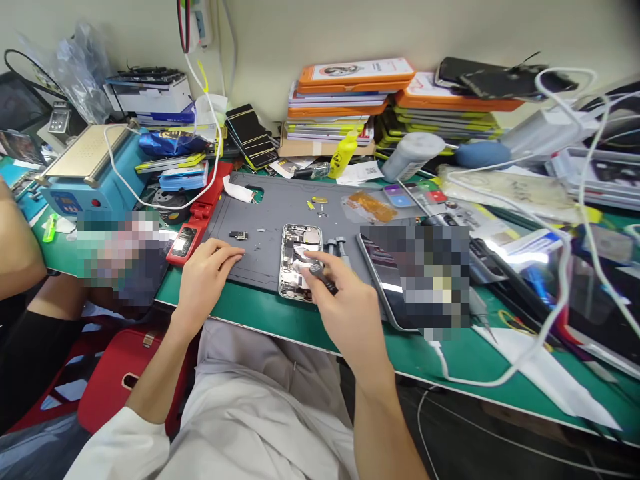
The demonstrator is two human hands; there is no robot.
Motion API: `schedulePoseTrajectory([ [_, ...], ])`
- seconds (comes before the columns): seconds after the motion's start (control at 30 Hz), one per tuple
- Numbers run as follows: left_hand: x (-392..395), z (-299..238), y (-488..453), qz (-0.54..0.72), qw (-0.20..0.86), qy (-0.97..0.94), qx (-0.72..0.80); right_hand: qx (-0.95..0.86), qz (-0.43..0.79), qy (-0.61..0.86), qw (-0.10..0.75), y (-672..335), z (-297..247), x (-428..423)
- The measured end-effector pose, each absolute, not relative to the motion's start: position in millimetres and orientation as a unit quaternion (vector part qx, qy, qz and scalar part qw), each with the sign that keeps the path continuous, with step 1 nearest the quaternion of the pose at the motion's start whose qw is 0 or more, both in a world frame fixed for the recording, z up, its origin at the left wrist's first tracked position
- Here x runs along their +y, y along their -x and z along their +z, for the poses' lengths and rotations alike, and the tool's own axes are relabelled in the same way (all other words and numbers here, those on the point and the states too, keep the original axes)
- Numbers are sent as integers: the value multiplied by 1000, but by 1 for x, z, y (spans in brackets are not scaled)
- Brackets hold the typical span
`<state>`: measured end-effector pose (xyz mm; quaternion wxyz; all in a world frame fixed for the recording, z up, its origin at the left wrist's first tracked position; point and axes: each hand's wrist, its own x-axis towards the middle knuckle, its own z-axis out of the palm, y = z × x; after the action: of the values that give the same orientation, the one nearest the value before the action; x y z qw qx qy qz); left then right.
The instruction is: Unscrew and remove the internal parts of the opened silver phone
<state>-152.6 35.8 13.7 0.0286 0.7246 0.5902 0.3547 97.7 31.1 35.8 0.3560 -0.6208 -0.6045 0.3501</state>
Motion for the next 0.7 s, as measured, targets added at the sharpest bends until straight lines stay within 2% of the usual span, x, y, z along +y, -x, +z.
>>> schedulePoseTrajectory([
  [0.2, 36, 17, 152, 368, 38, -715, 593, -550, 264, 617, 496, -112, 23, 23],
  [0.37, 35, 22, 151, 389, 48, -691, 607, -539, 179, 621, 541, -109, 14, 19],
  [0.43, 33, 27, 149, 392, 16, -708, 588, -534, 174, 625, 542, -108, 14, 18],
  [0.5, 30, 34, 145, 352, -39, -765, 538, -535, 174, 633, 533, -108, 15, 17],
  [0.57, 29, 42, 137, 260, -82, -839, 470, -540, 173, 637, 521, -108, 17, 16],
  [0.7, 37, 54, 122, 103, -85, -919, 371, -539, 193, 637, 516, -109, 19, 14],
])
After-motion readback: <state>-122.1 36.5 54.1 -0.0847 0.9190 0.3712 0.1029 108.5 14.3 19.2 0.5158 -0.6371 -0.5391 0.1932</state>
